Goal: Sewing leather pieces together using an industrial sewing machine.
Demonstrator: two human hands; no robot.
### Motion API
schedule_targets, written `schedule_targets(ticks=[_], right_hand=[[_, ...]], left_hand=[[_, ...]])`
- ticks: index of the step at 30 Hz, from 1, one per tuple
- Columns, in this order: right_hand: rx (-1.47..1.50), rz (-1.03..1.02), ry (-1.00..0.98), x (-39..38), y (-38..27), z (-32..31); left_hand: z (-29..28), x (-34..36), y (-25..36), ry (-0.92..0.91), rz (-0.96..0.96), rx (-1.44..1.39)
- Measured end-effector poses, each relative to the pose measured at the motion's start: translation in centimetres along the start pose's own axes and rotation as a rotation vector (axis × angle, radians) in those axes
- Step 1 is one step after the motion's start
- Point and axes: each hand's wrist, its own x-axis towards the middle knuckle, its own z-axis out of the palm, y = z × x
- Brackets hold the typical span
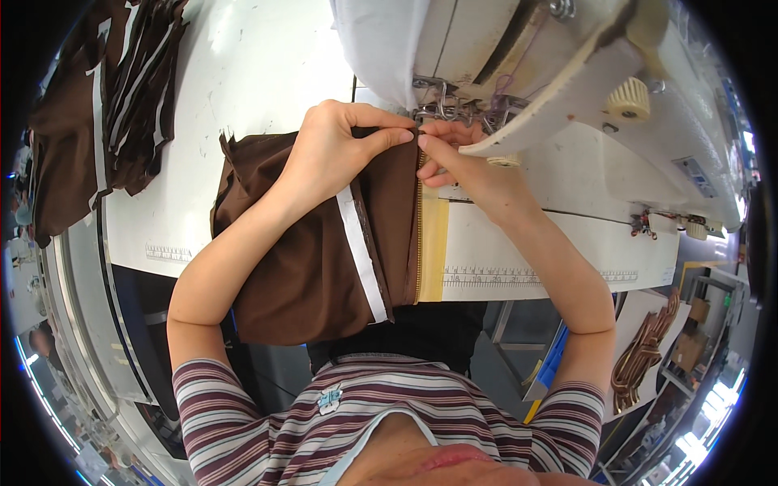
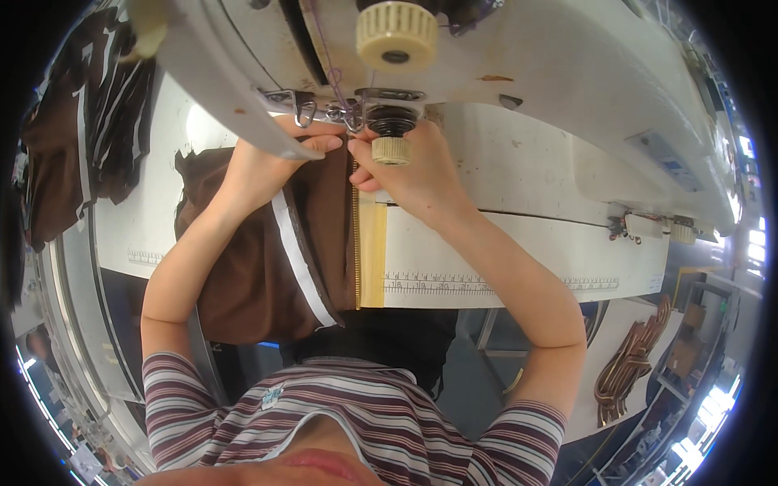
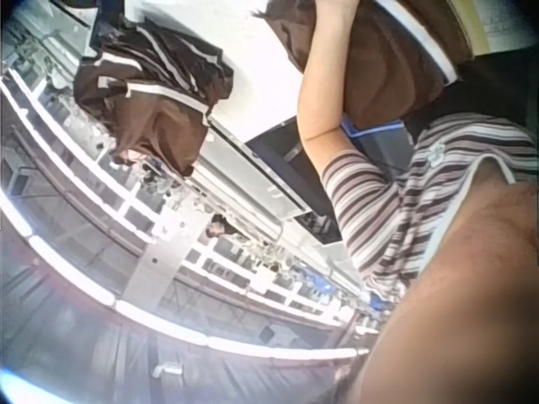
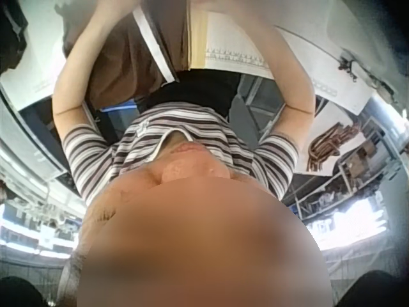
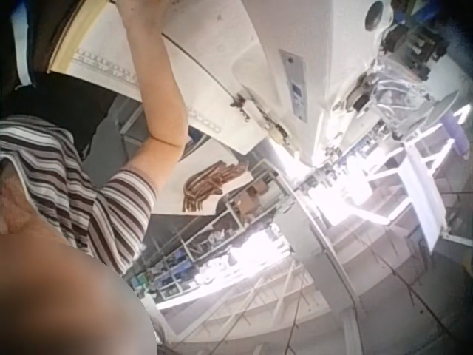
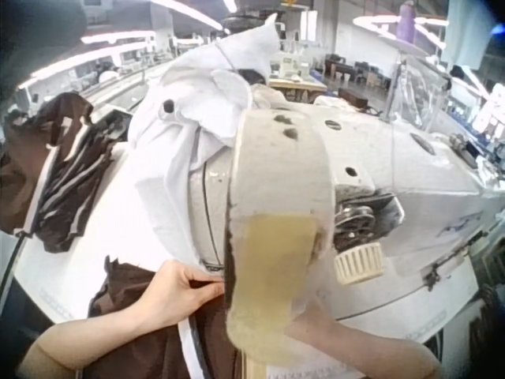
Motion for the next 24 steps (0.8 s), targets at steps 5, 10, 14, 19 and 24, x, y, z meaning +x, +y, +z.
schedule_targets(ticks=[5, 10, 14, 19, 24], right_hand=[[0.012, 0.003, 0.019, 0.0, 0.2, 0.0], [-0.008, 0.016, 0.022, -0.1, 0.3, -0.1], [-0.400, -0.046, 0.100, 0.1, 1.2, -0.6], [-1.065, -0.712, 0.192, -1.7, 2.1, -0.7], [-1.252, -0.996, 0.119, -1.8, 2.4, -1.1]], left_hand=[[0.1, -0.1, 0.4, -0.002, -0.007, 0.051], [0.4, -0.1, 0.2, 0.006, 0.022, 0.041], [0.6, 0.6, 0.5, -0.007, -0.035, 0.072], [0.5, 2.0, -1.0, 0.061, 0.042, 0.184], [0.6, 3.3, -4.5, 0.034, -0.029, 0.284]])
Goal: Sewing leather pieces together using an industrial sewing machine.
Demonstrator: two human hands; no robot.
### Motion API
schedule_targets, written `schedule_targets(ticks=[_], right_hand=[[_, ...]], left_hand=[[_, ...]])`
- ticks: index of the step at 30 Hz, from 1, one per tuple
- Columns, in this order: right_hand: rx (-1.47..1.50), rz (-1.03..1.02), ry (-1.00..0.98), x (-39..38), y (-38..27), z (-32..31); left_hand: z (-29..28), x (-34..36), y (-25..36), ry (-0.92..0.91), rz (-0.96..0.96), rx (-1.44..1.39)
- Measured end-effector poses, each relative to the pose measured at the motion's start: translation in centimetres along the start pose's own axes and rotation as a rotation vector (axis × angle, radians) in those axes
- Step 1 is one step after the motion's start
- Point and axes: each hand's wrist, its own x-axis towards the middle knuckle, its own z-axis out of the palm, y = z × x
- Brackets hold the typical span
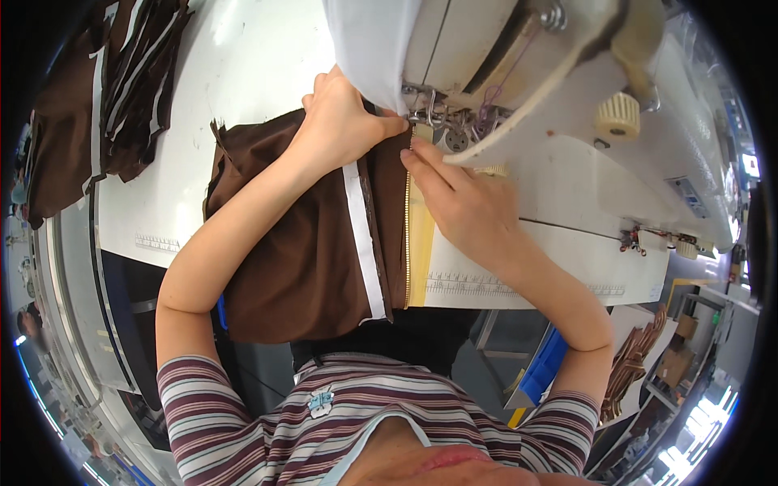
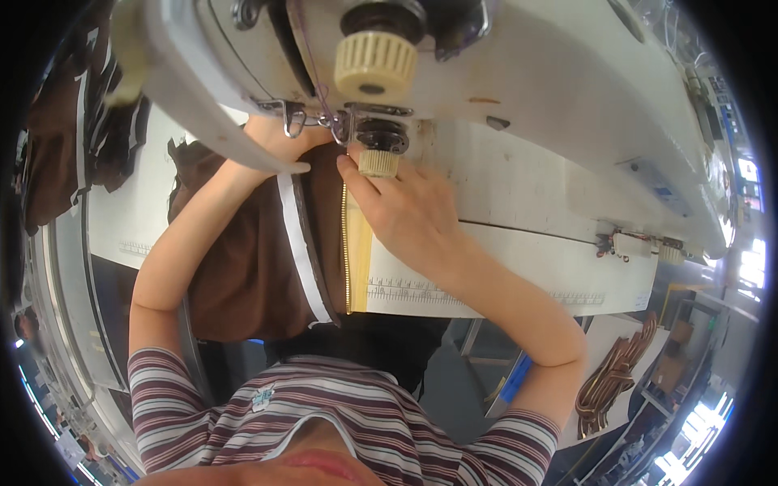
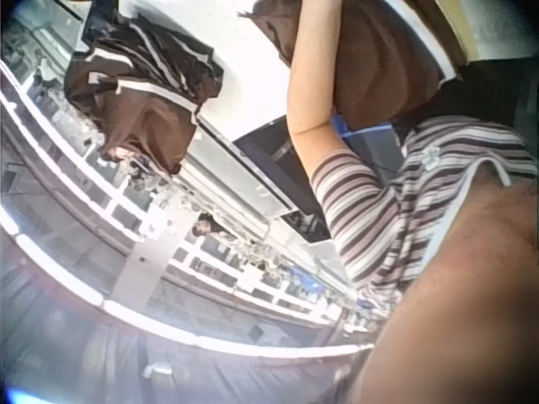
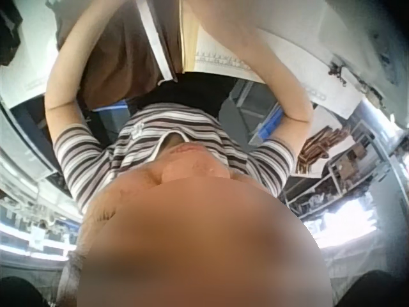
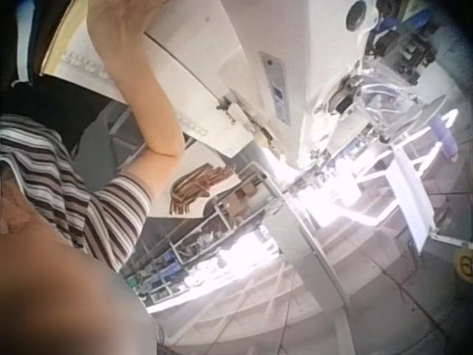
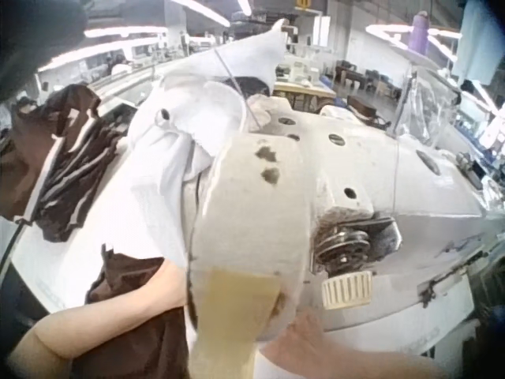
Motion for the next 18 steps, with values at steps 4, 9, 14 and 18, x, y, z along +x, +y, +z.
schedule_targets(ticks=[4, 9, 14, 18], right_hand=[[-0.064, 0.016, -0.077, 0.3, -0.2, -0.4], [-0.139, -0.008, -0.106, 0.6, -0.3, -0.9], [-0.244, 0.029, -0.208, 1.0, -0.6, -1.1], [-0.232, 0.022, -0.178, 0.4, 0.0, -0.3]], left_hand=[[0.3, 0.3, -0.2, -0.009, 0.071, 0.124], [-1.5, 0.8, 2.5, -0.164, 0.100, 0.138], [-2.0, 1.6, 2.0, -0.190, 0.292, 0.125], [-1.9, 1.8, 2.4, -0.227, 0.192, 0.026]])
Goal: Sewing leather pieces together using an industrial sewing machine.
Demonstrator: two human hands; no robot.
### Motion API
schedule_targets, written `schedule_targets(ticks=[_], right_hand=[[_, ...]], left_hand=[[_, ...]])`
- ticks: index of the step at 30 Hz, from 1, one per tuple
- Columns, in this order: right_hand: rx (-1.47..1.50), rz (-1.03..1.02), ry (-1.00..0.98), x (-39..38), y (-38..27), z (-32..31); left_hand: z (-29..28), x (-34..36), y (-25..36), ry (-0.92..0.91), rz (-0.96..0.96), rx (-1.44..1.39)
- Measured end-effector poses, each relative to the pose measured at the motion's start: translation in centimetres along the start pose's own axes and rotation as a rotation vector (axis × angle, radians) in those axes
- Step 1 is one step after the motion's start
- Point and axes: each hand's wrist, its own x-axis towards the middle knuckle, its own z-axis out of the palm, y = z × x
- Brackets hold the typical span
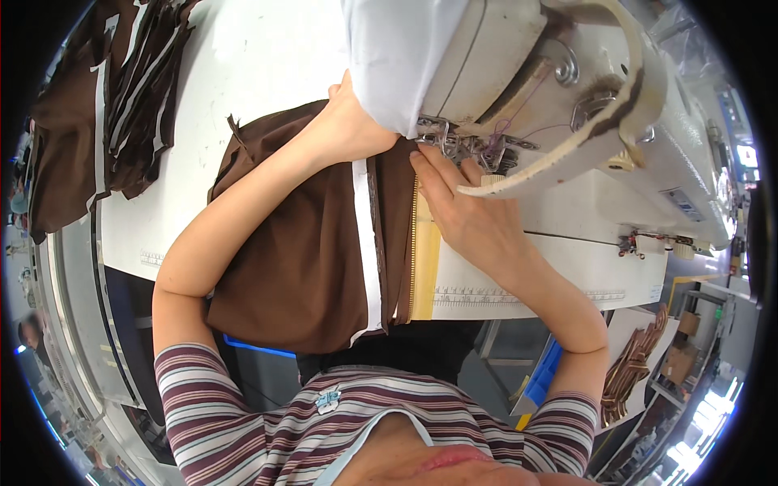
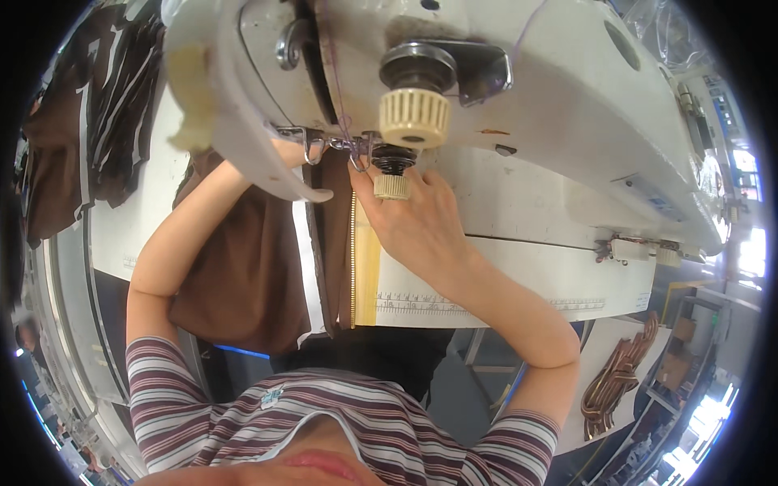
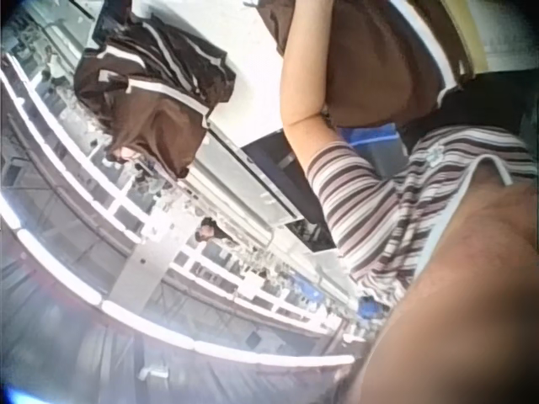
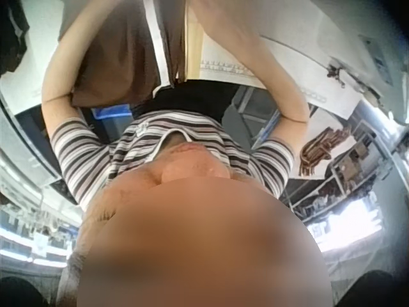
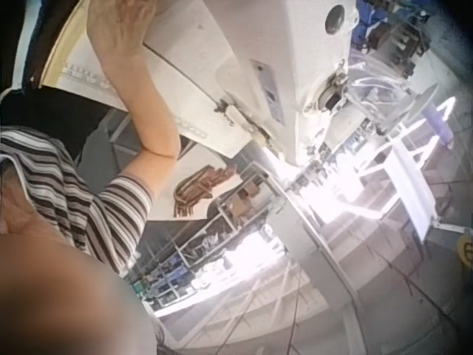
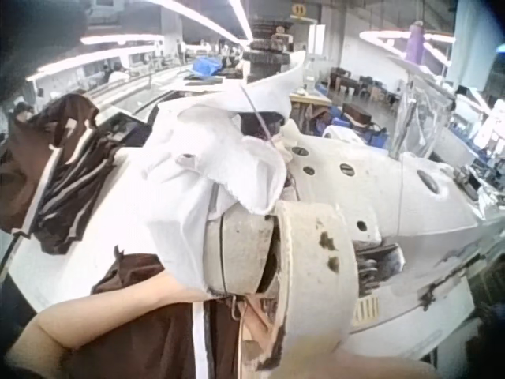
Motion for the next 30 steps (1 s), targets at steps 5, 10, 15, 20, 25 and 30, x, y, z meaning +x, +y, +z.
schedule_targets(ticks=[5, 10, 15, 20, 25, 30], right_hand=[[-0.025, 0.014, -0.028, 0.2, 0.0, -0.4], [0.067, 0.245, 0.107, 0.3, 1.8, -2.4], [-0.117, 0.453, 0.253, 1.0, 5.1, -4.2], [-0.123, 0.227, 0.315, -0.8, 3.8, -2.5], [-0.002, 0.168, 0.344, -4.5, -0.3, -3.0], [0.482, -0.100, 0.091, -8.9, -7.0, -3.4]], left_hand=[[-0.2, -1.9, 1.2, 0.154, -0.023, -0.130], [0.3, -5.1, -0.4, 0.315, 0.670, 0.615], [0.7, -4.6, 0.2, 0.284, 0.619, 0.515], [0.8, -4.5, 0.0, 0.309, 0.644, 0.550], [0.2, -5.7, 1.7, 0.230, 0.733, 0.733], [1.4, -12.4, 6.6, -0.448, 0.748, 0.411]])
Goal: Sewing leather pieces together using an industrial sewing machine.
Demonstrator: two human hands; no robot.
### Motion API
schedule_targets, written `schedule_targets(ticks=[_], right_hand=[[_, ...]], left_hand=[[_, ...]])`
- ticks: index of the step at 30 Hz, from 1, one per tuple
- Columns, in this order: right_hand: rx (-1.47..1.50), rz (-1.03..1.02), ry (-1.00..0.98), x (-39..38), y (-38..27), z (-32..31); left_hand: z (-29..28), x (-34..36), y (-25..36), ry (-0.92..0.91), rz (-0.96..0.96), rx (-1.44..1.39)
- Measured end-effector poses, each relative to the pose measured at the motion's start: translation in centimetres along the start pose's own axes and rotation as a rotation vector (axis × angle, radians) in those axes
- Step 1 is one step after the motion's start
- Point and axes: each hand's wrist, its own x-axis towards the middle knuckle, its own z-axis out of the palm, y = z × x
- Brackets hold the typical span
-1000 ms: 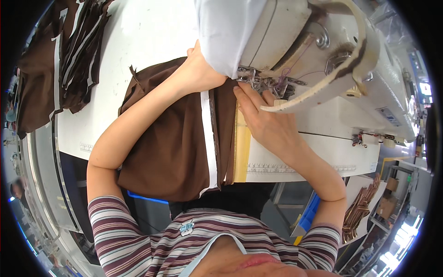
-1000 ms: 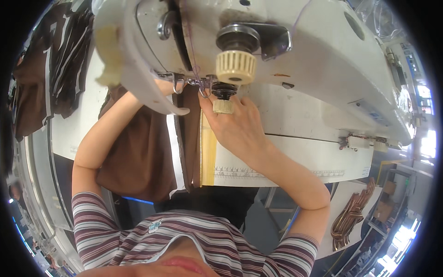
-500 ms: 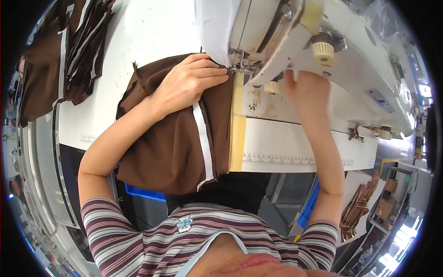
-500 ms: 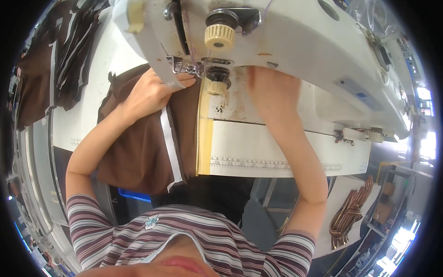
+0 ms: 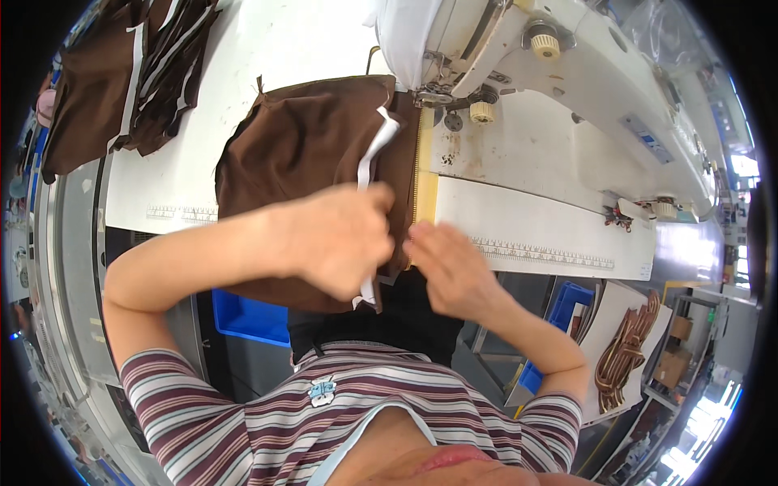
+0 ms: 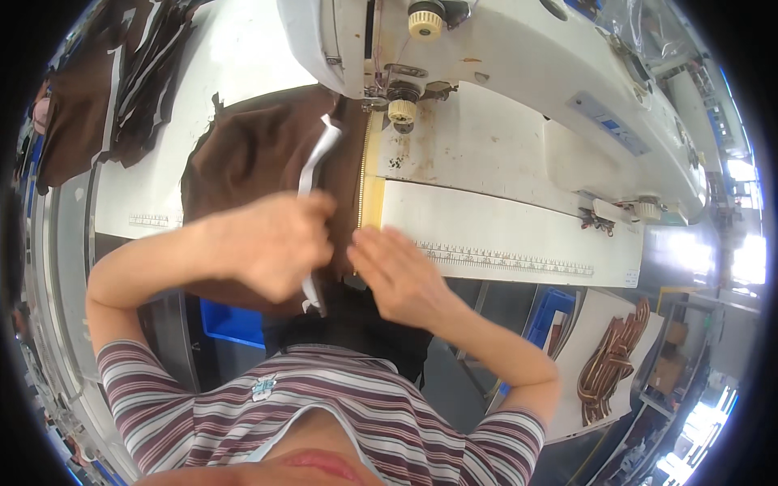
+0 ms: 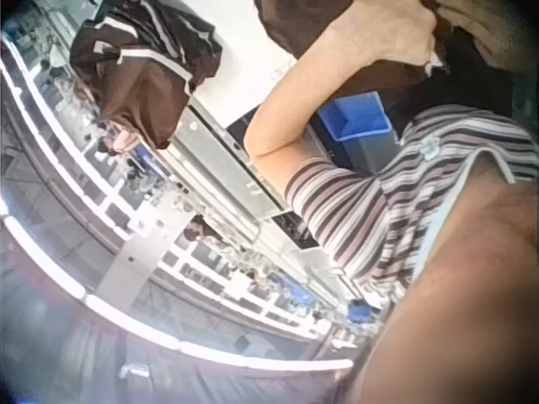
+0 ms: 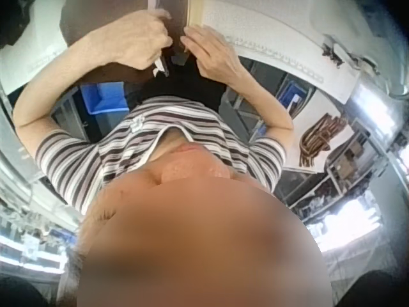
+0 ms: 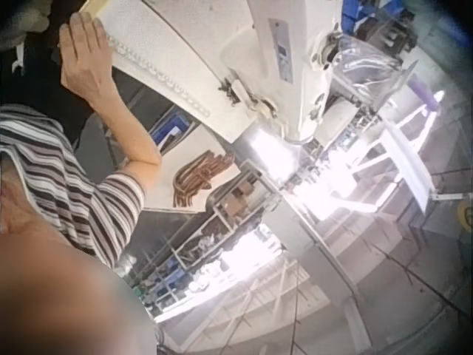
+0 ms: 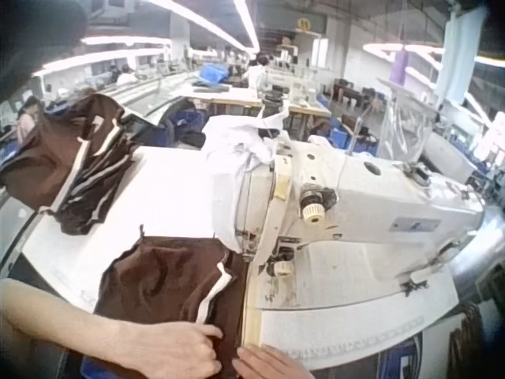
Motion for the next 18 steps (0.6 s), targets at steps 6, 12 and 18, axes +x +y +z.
schedule_targets(ticks=[6, 12, 18], right_hand=[[-0.295, -0.075, 0.122, -1.6, -0.4, 2.1], [-0.179, -0.098, 0.156, -0.7, -0.5, 2.0], [-0.137, -0.155, 0.182, -0.6, -0.5, 2.3]], left_hand=[[-7.3, -3.3, 7.5, -0.377, -0.791, -0.057], [-5.6, -6.3, 5.4, -0.002, -0.587, 0.138], [-3.0, -5.7, 6.7, -0.017, -0.631, -0.032]])
